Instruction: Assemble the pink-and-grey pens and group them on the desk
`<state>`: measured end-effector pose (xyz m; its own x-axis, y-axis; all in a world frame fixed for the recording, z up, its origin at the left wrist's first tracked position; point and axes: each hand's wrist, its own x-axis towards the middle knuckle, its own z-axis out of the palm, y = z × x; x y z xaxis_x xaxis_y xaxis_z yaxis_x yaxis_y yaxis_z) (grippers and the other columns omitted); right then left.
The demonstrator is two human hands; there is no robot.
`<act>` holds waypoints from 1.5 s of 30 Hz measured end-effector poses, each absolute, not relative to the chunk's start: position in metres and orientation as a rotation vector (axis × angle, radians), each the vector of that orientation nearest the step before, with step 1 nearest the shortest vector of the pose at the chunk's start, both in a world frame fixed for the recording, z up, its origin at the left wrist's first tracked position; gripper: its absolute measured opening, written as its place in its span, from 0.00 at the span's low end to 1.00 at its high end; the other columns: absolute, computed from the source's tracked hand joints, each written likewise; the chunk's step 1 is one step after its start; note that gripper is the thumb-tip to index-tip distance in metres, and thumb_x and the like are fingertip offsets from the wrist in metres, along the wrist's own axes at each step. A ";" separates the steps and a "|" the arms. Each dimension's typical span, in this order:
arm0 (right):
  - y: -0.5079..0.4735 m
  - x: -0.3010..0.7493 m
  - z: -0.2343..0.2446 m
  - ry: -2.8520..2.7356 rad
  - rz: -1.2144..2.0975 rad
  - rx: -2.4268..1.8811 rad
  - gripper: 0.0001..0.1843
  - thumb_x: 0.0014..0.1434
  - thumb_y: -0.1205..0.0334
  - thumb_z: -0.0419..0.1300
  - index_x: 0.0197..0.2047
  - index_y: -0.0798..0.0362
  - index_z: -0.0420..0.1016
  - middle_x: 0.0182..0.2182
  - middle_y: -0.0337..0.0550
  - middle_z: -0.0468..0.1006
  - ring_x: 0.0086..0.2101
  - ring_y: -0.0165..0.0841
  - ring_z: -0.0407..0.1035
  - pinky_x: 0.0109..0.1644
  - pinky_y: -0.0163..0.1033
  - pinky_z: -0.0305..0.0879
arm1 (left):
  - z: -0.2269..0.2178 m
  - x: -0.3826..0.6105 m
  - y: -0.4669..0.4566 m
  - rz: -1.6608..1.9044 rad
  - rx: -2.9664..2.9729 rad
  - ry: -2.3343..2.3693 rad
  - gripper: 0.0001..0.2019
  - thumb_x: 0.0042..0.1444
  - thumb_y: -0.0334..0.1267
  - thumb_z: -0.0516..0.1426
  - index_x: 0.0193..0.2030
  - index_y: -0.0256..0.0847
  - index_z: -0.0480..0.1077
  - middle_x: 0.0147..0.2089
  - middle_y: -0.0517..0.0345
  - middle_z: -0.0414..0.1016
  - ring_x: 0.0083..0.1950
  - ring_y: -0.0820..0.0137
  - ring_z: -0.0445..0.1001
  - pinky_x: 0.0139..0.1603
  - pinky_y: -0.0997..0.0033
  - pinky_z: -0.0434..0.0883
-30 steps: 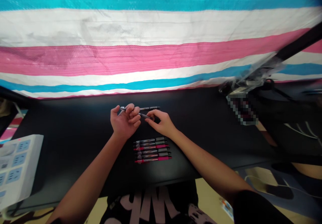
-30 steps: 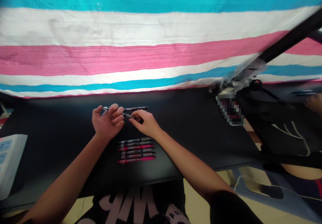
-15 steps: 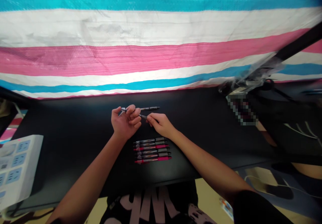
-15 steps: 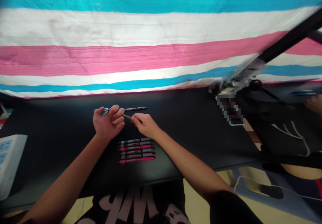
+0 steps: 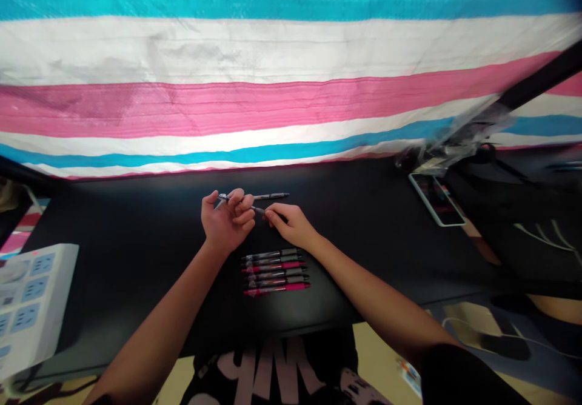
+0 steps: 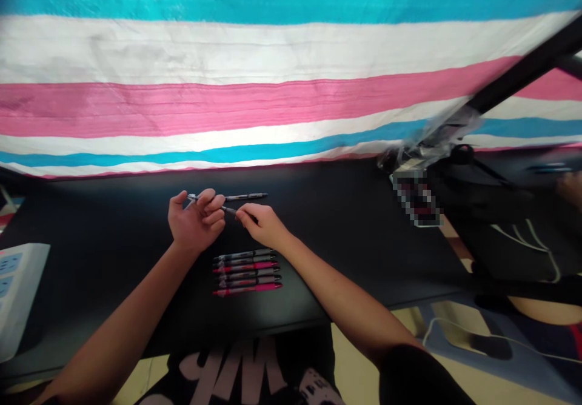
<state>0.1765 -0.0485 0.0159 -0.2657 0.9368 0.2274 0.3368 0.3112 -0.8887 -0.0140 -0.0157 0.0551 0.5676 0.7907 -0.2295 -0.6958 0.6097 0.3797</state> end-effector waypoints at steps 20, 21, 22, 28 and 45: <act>-0.047 0.174 0.012 -1.688 0.788 -1.168 0.08 0.61 0.56 0.65 0.38 0.52 0.75 0.31 0.40 0.77 0.30 0.31 0.68 0.38 0.38 0.67 | 0.054 -0.014 -0.015 0.922 0.233 0.401 0.19 0.65 0.52 0.46 0.29 0.43 0.47 0.28 0.65 0.47 0.21 0.78 0.41 0.19 0.75 0.49; -0.047 0.174 0.012 -1.690 0.780 -1.166 0.08 0.61 0.56 0.65 0.38 0.52 0.75 0.30 0.39 0.76 0.30 0.31 0.68 0.38 0.38 0.67 | 0.055 -0.014 -0.016 0.923 0.236 0.403 0.19 0.65 0.53 0.46 0.29 0.43 0.47 0.28 0.65 0.47 0.21 0.78 0.41 0.19 0.75 0.49; -0.047 0.174 0.012 -1.692 0.773 -1.164 0.08 0.61 0.56 0.65 0.38 0.52 0.75 0.30 0.39 0.76 0.30 0.31 0.68 0.38 0.38 0.67 | 0.055 -0.014 -0.016 0.923 0.238 0.406 0.20 0.65 0.54 0.46 0.29 0.43 0.47 0.28 0.66 0.47 0.21 0.78 0.41 0.19 0.76 0.50; -0.048 0.173 0.012 -1.691 0.749 -1.148 0.08 0.62 0.57 0.65 0.37 0.52 0.75 0.30 0.39 0.76 0.30 0.31 0.68 0.37 0.37 0.67 | 0.054 -0.014 -0.015 0.926 0.243 0.421 0.19 0.64 0.53 0.48 0.29 0.43 0.48 0.28 0.66 0.46 0.21 0.79 0.41 0.18 0.76 0.48; -0.050 0.176 0.017 -1.736 1.054 -1.149 0.26 0.73 0.45 0.49 0.31 0.53 0.74 0.21 0.36 0.70 0.23 0.29 0.65 0.32 0.36 0.60 | 0.054 -0.014 -0.017 0.873 0.236 0.389 0.21 0.62 0.55 0.49 0.29 0.43 0.45 0.28 0.66 0.44 0.21 0.79 0.39 0.18 0.75 0.48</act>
<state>0.1757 -0.0499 0.0167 -0.2810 0.9460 0.1618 0.2928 0.2451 -0.9242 -0.0139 -0.0171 0.0535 0.5789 0.7809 -0.2345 -0.6963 0.6231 0.3561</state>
